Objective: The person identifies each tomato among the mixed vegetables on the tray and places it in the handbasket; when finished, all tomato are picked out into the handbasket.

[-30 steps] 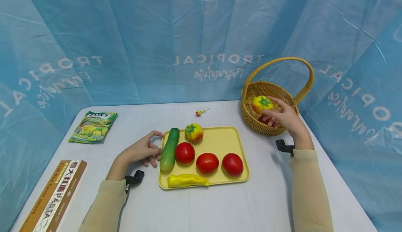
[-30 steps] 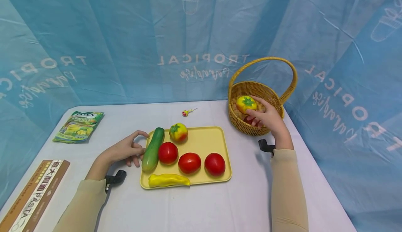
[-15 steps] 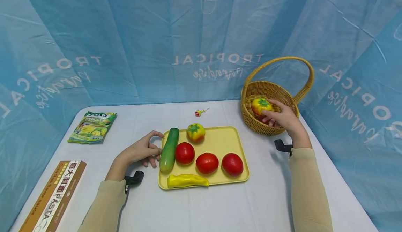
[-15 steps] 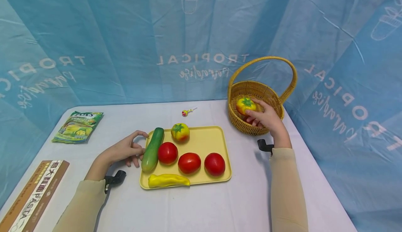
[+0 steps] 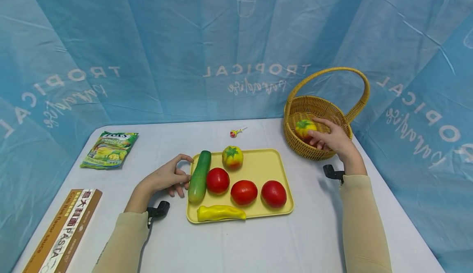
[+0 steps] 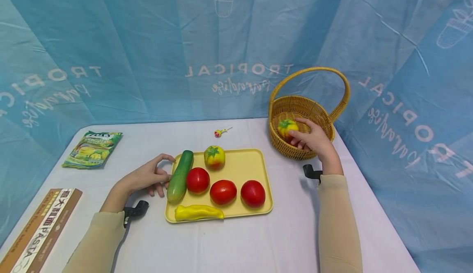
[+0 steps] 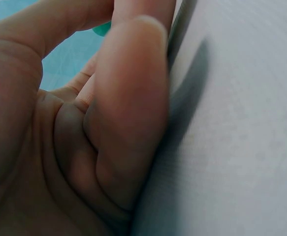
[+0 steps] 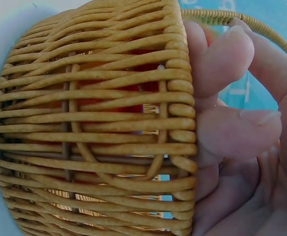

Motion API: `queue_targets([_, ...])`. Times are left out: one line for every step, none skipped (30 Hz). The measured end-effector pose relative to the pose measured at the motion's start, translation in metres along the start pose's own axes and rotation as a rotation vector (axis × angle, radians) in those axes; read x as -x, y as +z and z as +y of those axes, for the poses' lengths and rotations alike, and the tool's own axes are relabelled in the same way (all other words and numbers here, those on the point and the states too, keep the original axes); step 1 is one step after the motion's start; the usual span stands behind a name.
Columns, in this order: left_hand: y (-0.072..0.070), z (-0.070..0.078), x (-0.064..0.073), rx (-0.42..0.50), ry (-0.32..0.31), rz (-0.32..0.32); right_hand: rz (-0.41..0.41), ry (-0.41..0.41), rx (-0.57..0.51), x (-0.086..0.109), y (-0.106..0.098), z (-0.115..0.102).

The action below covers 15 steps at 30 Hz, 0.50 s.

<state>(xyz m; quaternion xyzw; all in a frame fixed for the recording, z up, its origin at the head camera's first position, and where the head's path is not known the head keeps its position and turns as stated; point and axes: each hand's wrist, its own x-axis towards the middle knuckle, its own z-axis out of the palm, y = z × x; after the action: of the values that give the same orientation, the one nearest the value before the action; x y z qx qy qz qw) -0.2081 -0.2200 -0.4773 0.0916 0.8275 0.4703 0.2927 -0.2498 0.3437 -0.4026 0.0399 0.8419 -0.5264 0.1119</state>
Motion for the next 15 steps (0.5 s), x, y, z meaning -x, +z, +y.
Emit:
queue_targets([-0.0001, -0.0001, -0.0001, -0.002, 0.001, -0.001, -0.001, -0.005, -0.001, 0.0000, 0.0000, 0.0001])
queue_targets([0.0000, -0.0001, 0.0000, -0.004, 0.002, -0.002, 0.000, -0.008, -0.003, -0.0002, -0.0002, 0.0003])
queue_targets([-0.0001, -0.0001, 0.0000, 0.000, -0.003, 0.001, -0.002, -0.011, -0.004, -0.0003, -0.0003, 0.0005])
queue_targets([-0.0001, 0.0000, 0.0002, 0.001, -0.003, 0.001, 0.000, -0.013, -0.007, -0.0004, -0.0005, 0.0006])
queue_targets([0.0000, 0.0004, 0.0005, 0.002, -0.003, 0.001, 0.000, -0.013, -0.007, -0.0004, -0.0007, 0.0007])
queue_targets([0.0000, 0.0005, 0.0006, -0.001, 0.000, -0.002, 0.000, -0.012, -0.007, -0.0002, -0.0008, 0.0007])
queue_targets([0.0001, 0.0007, 0.0007, -0.002, 0.002, -0.005, -0.001, -0.012, -0.008, 0.0001, -0.0007, 0.0005])
queue_targets([0.0003, 0.0011, 0.0010, -0.002, 0.002, -0.006, 0.000, -0.012, -0.011, 0.0004, -0.0009, 0.0004])
queue_targets([0.0004, 0.0013, 0.0009, 0.000, -0.002, -0.006, 0.000, -0.012, -0.012, 0.0010, -0.0009, 0.0000])
queue_targets([0.0005, 0.0016, 0.0008, 0.001, -0.003, -0.007, 0.002, -0.012, -0.016, 0.0018, -0.0008, -0.0008])
queue_targets([0.0005, 0.0019, 0.0009, 0.000, -0.001, -0.009, 0.001, -0.012, -0.018, 0.0028, -0.0005, -0.0017])
queue_targets([0.0005, 0.0019, 0.0009, -0.001, 0.004, -0.012, 0.001, -0.012, -0.020, 0.0039, -0.0002, -0.0028])
queue_targets([0.0006, 0.0021, 0.0010, 0.001, 0.004, -0.011, -0.001, -0.012, -0.023, 0.0049, 0.0000, -0.0039])
queue_targets([0.0006, 0.0024, 0.0012, 0.004, 0.004, -0.009, -0.001, -0.013, -0.024, 0.0060, 0.0003, -0.0053])
queue_targets([0.0006, 0.0024, 0.0013, 0.007, 0.004, -0.008, -0.003, -0.015, -0.026, 0.0073, 0.0006, -0.0066])
